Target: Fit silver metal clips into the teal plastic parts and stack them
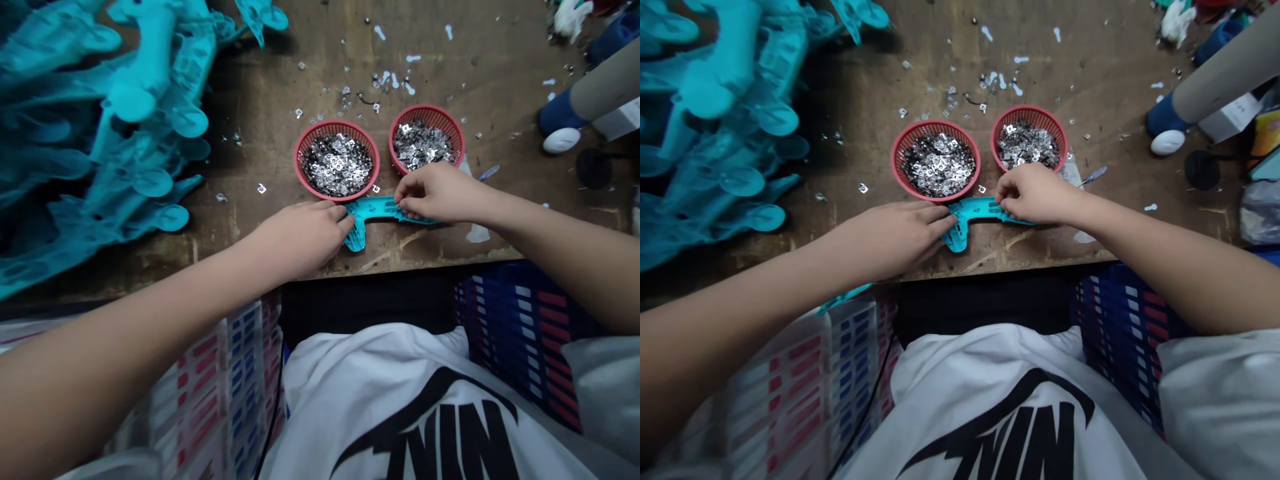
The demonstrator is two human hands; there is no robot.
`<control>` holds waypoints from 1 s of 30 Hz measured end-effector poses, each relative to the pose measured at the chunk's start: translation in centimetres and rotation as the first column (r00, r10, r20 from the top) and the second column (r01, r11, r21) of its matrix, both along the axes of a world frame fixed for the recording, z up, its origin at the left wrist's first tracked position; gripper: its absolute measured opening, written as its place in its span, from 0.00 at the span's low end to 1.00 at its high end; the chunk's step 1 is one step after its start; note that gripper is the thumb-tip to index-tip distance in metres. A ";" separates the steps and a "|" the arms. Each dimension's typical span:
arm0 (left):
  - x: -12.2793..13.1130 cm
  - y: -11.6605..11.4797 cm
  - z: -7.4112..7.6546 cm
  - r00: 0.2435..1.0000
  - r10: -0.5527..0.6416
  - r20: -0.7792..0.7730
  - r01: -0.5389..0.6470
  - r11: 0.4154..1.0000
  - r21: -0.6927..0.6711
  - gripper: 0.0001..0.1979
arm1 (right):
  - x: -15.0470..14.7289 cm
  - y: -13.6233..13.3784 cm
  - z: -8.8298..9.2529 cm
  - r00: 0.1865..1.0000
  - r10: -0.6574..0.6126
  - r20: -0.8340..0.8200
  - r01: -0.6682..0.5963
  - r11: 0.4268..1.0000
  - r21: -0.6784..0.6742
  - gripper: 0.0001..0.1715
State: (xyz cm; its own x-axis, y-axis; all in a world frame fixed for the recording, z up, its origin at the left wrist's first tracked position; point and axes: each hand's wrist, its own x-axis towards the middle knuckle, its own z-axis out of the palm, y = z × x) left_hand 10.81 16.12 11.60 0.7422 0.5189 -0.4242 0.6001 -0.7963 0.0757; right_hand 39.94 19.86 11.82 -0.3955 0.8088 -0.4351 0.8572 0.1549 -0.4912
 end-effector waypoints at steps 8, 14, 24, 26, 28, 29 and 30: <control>0.1 0.0 0.8 0.999 0.013 -0.040 -0.014 1.000 -0.025 0.23 | -0.1 0.4 -0.8 0.993 -0.120 0.019 0.120 0.993 0.011 0.11; -0.4 -0.2 0.3 1.000 0.008 -0.012 -0.008 1.000 0.003 0.27 | 0.3 0.8 -1.4 0.985 -0.161 -0.058 0.156 0.985 -0.074 0.06; 0.1 -0.3 0.9 0.999 0.005 -0.051 -0.005 1.000 0.009 0.28 | -0.7 0.2 -0.5 0.978 -0.206 -0.016 0.204 0.975 -0.091 0.12; -0.1 -0.2 0.7 0.999 0.003 -0.052 -0.003 1.000 0.004 0.27 | -0.9 0.0 -0.5 0.983 -0.184 -0.010 0.182 0.980 -0.079 0.11; -0.4 -0.2 0.2 0.999 0.005 -0.032 -0.005 1.000 -0.010 0.25 | -0.9 -0.1 -0.5 0.987 -0.160 -0.005 0.159 0.985 -0.068 0.09; -0.6 -0.2 0.0 1.000 0.007 -0.004 -0.007 1.000 -0.018 0.23 | -1.0 -0.2 -0.5 0.989 -0.146 -0.005 0.145 0.988 -0.059 0.09; -0.8 -0.1 -0.2 0.999 0.018 0.051 -0.017 1.000 -0.024 0.22 | -1.0 -0.2 -0.6 0.991 -0.132 -0.004 0.132 0.990 -0.046 0.09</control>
